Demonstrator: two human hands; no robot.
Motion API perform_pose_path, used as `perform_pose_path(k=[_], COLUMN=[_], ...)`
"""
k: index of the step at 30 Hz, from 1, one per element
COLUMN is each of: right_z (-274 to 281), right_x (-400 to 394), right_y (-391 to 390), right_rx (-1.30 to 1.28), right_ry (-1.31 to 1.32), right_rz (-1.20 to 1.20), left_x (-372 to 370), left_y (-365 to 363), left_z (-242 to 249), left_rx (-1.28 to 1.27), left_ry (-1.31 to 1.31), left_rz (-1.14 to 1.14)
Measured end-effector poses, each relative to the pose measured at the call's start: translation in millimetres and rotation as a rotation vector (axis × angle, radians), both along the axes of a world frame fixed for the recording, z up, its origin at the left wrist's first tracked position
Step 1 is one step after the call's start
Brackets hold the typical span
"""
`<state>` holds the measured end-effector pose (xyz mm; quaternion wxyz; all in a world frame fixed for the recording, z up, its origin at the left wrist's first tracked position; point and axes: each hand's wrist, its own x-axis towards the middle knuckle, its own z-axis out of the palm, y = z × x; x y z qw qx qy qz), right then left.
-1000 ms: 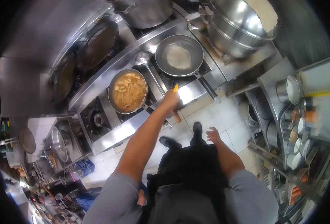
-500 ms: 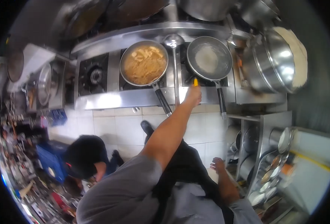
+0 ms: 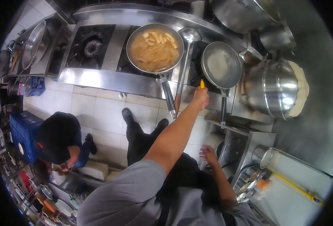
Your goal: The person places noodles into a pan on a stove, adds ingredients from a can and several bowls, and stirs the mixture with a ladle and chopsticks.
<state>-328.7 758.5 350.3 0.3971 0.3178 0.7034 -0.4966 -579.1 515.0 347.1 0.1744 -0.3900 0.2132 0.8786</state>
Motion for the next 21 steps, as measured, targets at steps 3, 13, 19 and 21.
perform_pose_path(k=[3,13,19,21], right_z=[-3,-31,-37,-31], right_x=[4,44,47,44], right_y=[-2,28,32,25], right_rx=[-0.03,0.027,-0.009,-0.007], right_ry=[-0.011,-0.162,-0.151,-0.131], right_rz=[0.033,0.056,0.014,0.015], left_x=[0,4,1,2], left_y=[-7,-14,-16,-18], left_z=[-12,-3,-3,-3], left_rx=[0.046,0.086,0.099,0.095], left_ry=[0.069,0.068,0.059,0.056], left_rz=[-0.03,-0.027,-0.033,-0.053])
